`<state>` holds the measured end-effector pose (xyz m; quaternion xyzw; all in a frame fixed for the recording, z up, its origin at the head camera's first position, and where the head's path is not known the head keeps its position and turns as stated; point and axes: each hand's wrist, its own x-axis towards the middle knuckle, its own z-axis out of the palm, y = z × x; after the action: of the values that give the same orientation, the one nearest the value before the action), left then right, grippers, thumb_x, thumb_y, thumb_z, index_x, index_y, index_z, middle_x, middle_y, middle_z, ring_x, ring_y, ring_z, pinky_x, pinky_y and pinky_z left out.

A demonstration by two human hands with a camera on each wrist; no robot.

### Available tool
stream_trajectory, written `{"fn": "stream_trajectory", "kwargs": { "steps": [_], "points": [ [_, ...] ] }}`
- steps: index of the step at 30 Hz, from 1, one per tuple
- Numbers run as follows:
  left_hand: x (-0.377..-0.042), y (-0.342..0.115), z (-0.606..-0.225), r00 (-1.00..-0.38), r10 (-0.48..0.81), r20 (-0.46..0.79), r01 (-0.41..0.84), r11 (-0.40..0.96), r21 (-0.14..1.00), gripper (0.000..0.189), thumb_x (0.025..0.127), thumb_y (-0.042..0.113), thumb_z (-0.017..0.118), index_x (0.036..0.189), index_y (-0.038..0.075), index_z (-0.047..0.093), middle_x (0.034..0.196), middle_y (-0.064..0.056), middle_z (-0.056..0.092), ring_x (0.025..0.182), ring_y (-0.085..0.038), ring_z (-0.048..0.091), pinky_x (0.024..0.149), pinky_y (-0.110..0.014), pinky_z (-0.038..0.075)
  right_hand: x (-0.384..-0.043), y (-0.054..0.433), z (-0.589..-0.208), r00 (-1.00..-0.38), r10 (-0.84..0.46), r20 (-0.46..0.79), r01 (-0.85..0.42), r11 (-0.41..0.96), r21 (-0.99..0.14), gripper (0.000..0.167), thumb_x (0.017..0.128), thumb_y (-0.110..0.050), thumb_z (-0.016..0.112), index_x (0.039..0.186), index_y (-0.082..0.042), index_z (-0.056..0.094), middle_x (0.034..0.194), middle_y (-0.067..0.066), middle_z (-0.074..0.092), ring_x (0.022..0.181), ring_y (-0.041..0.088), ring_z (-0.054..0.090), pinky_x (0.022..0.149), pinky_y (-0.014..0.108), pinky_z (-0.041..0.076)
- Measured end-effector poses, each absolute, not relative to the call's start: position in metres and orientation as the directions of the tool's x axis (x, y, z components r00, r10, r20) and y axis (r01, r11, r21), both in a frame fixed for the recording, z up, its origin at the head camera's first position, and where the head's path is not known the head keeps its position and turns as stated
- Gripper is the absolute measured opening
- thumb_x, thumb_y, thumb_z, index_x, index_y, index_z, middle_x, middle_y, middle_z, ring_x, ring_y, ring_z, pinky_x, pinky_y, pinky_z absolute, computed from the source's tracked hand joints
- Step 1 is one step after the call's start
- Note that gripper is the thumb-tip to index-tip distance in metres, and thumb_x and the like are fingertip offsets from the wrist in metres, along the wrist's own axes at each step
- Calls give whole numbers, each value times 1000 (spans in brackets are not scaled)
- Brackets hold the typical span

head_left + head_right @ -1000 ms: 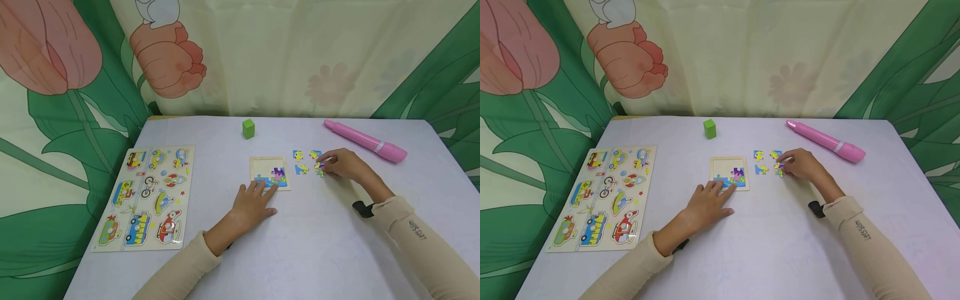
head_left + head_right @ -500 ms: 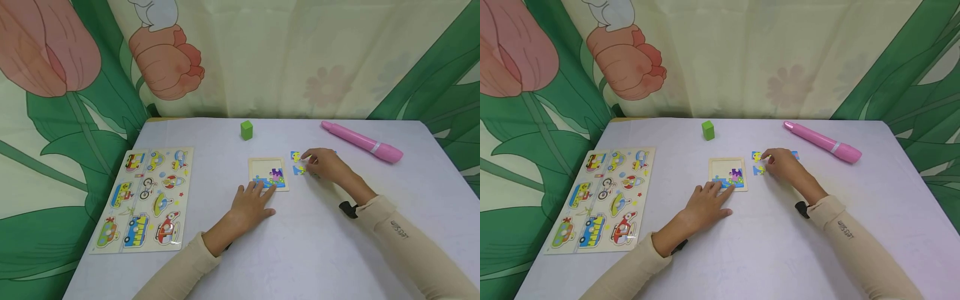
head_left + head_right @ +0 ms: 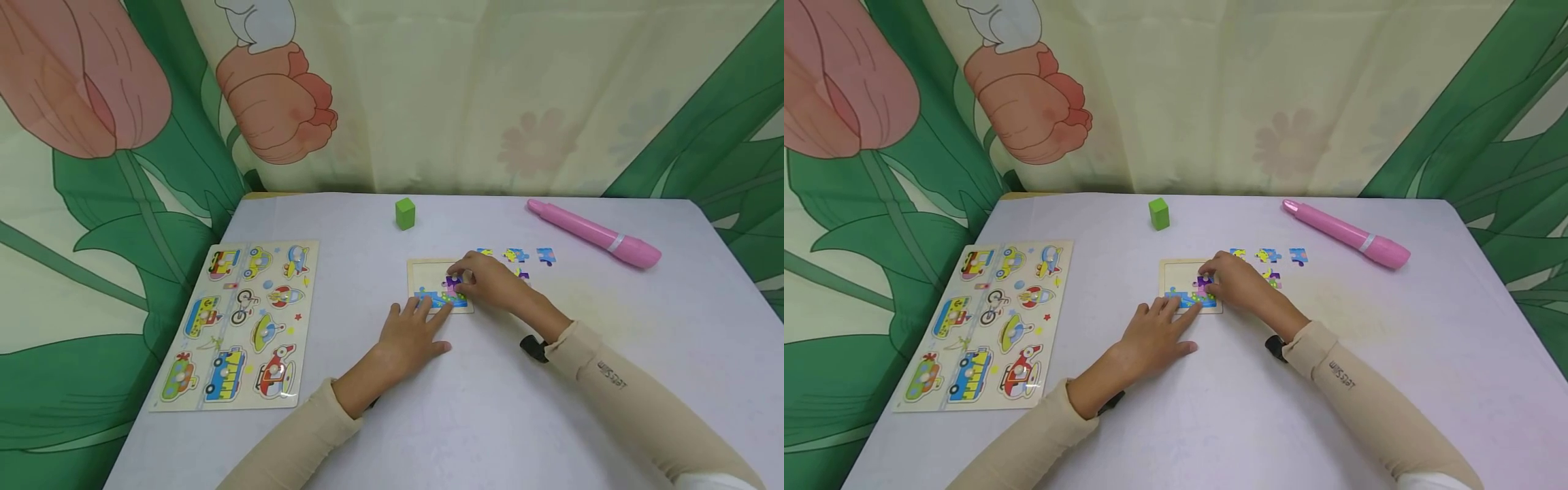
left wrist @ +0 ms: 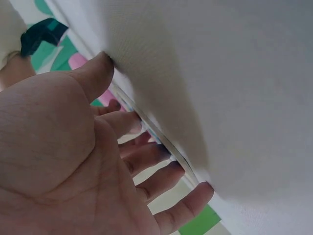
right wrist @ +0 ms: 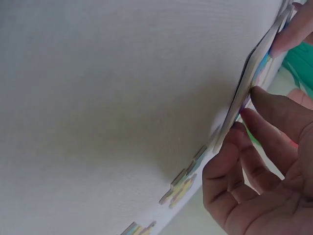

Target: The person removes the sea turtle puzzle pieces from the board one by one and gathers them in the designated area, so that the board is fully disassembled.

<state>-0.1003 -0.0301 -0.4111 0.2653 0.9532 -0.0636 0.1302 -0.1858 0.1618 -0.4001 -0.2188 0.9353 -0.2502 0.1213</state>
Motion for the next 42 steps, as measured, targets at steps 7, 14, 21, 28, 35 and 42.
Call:
{"fn": "stream_trajectory", "kwargs": {
  "steps": [7,14,21,28,35,42],
  "points": [
    [-100,-30,-413,-825,488,-284,522,851,-51,71,104,63,42,165,30,25,160,-7,36,143,-28,36,108,-48,37,-185,161,-401,-868,-480,-125,-357,779,-515,26,96,-6,72,121,-2,72,115,16,64,86,24,56,78,38,49],
    [-99,-29,-409,-823,490,-286,523,851,-46,71,104,61,45,164,29,27,159,-8,37,142,-28,37,108,-47,38,-186,160,-402,-884,-453,-119,-321,771,-550,22,93,-3,75,114,-4,69,106,14,60,87,26,57,76,37,51],
    [-99,-28,-407,-826,490,-278,526,847,-69,70,104,61,45,164,29,29,155,-6,40,137,-26,40,105,-45,41,-189,162,-403,-881,-461,-104,-314,735,-601,20,94,5,68,112,-3,69,107,14,64,98,31,62,87,45,53],
    [-99,-29,-409,-826,492,-273,527,847,-69,71,103,62,44,164,29,28,155,-7,40,138,-27,40,104,-45,41,-186,174,-403,-864,-503,9,-389,656,-646,27,95,13,61,112,-3,73,107,13,69,99,33,67,91,50,54],
    [-97,-28,-406,-831,491,-260,524,849,-71,69,103,60,48,163,29,32,153,-7,43,137,-25,41,101,-43,42,-185,183,-399,-893,-449,17,-338,646,-684,23,96,9,64,112,-4,73,113,15,70,102,34,68,92,51,53],
    [-97,-28,-405,-827,490,-276,523,850,-58,70,104,59,46,164,28,29,154,-7,41,138,-26,40,103,-44,42,-189,226,-384,-935,-341,-92,-200,725,-659,22,99,1,64,119,-4,73,119,21,68,106,40,67,87,49,56]
  ]
}}
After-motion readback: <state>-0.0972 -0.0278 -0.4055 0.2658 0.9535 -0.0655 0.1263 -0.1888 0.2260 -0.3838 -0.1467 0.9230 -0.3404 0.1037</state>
